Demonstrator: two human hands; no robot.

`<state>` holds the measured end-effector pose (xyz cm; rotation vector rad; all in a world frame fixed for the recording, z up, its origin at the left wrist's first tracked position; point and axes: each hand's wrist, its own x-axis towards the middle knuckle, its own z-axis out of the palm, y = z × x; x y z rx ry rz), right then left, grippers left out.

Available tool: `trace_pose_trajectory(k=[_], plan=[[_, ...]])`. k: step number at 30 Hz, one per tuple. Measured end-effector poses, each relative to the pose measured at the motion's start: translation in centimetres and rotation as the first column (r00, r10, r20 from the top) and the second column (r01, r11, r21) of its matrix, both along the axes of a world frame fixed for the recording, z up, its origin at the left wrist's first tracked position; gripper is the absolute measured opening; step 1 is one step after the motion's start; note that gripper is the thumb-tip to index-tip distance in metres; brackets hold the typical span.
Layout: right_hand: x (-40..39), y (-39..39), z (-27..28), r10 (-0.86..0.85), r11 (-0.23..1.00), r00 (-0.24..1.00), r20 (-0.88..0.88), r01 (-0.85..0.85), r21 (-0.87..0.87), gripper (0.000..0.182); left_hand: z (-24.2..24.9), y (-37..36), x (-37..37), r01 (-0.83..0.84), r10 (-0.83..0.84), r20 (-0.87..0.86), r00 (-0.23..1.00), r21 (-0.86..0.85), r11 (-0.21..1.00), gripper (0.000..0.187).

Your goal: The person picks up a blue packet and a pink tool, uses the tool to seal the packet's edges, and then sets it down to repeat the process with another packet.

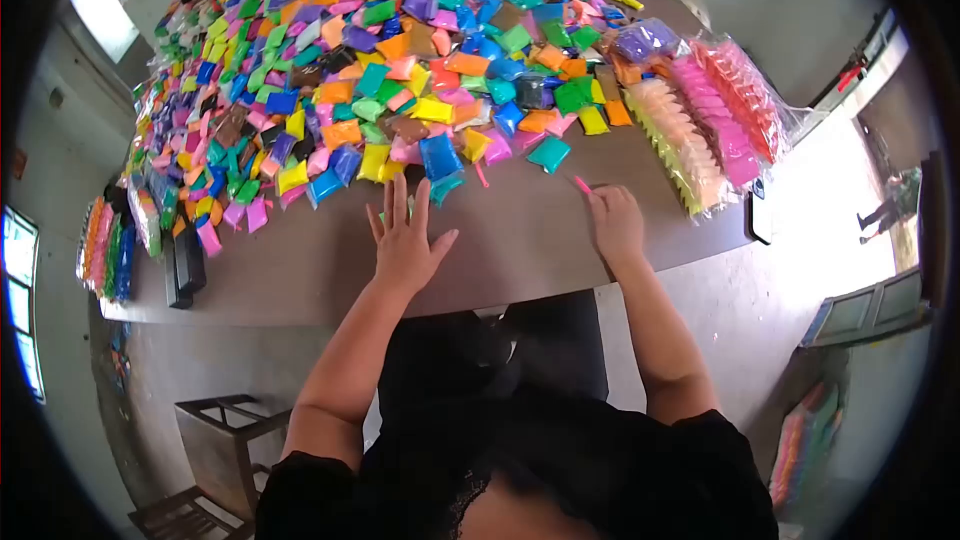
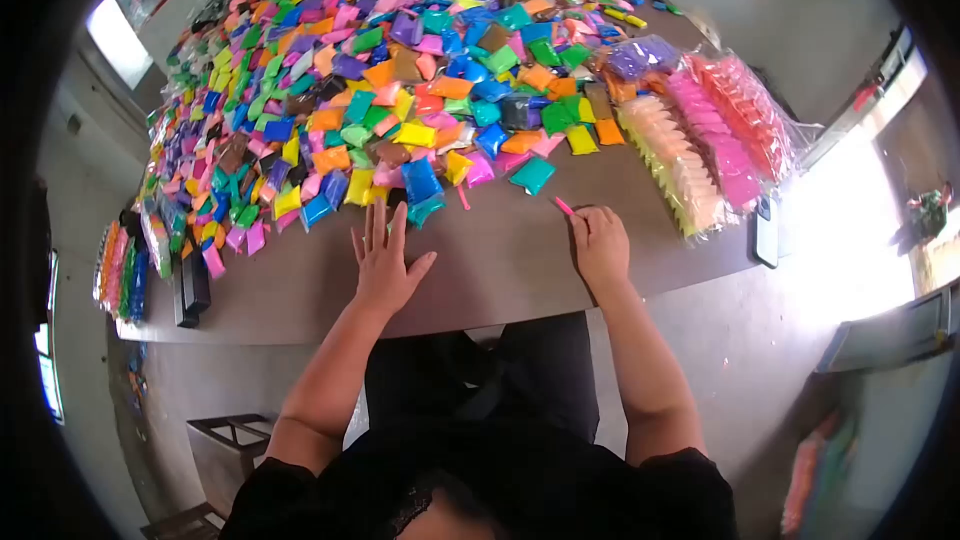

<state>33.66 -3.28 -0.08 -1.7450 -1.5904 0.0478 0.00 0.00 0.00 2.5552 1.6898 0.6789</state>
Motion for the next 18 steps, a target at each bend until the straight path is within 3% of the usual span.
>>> trace_pose_trajectory(k=[3, 5, 7, 9, 11, 13, 14, 15, 17, 18], plan=[[-0.6, -0.1, -0.3, -0.004, 0.998, 1.000, -0.009, 0.005, 0.067, 0.014, 1.3, 1.9, 2.6, 0.091, -0.091, 0.036, 0.995, -0.003, 0.996, 0.087], [0.0, -0.4, 0.0, -0.016, 0.999, 1.000, 0.003, 0.016, 0.050, 0.015, 1.0, 4.0, 4.6, -0.023, 0.022, -0.041, 0.999, -0.025, 0.999, 0.084], [0.5, -0.4, 0.7, -0.039, 0.998, 0.999, 0.017, 0.038, 0.052, 0.015, 0.2, 6.5, 5.9, 0.028, -0.028, 0.003, 1.000, -0.007, 1.000, 0.078], [0.3, -0.3, 0.8, 0.021, 0.999, 0.999, -0.043, -0.019, 0.050, 0.015, 0.1, 8.5, 6.1, -0.013, 0.015, -0.160, 0.987, 0.015, 1.000, 0.073], [0.4, -0.2, 0.8, 0.008, 0.999, 0.999, -0.044, -0.006, 0.054, 0.016, -0.1, 10.5, 6.2, 0.012, -0.003, -0.137, 0.991, 0.070, 0.997, 0.065], [0.0, -0.2, 1.0, -0.022, 0.999, 1.000, -0.005, 0.022, 0.030, 0.016, 0.5, 12.3, 5.9, 0.124, -0.129, 0.067, 0.989, 0.073, 0.990, 0.053], [-0.2, -0.1, 1.0, 0.001, 1.000, 1.000, -0.013, 0.000, 0.023, 0.016, 0.9, 12.6, 6.3, 0.059, -0.069, 0.089, 0.994, 0.107, 0.993, 0.041], [0.0, -0.1, 0.9, 0.001, 0.999, 1.000, -0.016, 0.000, 0.035, 0.016, 1.6, 12.3, 6.4, 0.033, -0.041, 0.083, 0.996, 0.101, 0.994, 0.041], [-0.1, 0.1, 0.9, 0.020, 0.999, 1.000, -0.023, -0.019, 0.050, 0.016, 3.2, 11.5, 6.3, 0.020, -0.014, -0.099, 0.995, 0.061, 0.998, 0.036], [-0.1, 0.1, 0.9, 0.011, 0.999, 1.000, -0.029, -0.010, 0.050, 0.016, 3.6, 10.8, 6.2, 0.055, -0.042, -0.104, 0.994, 0.127, 0.990, 0.036]])
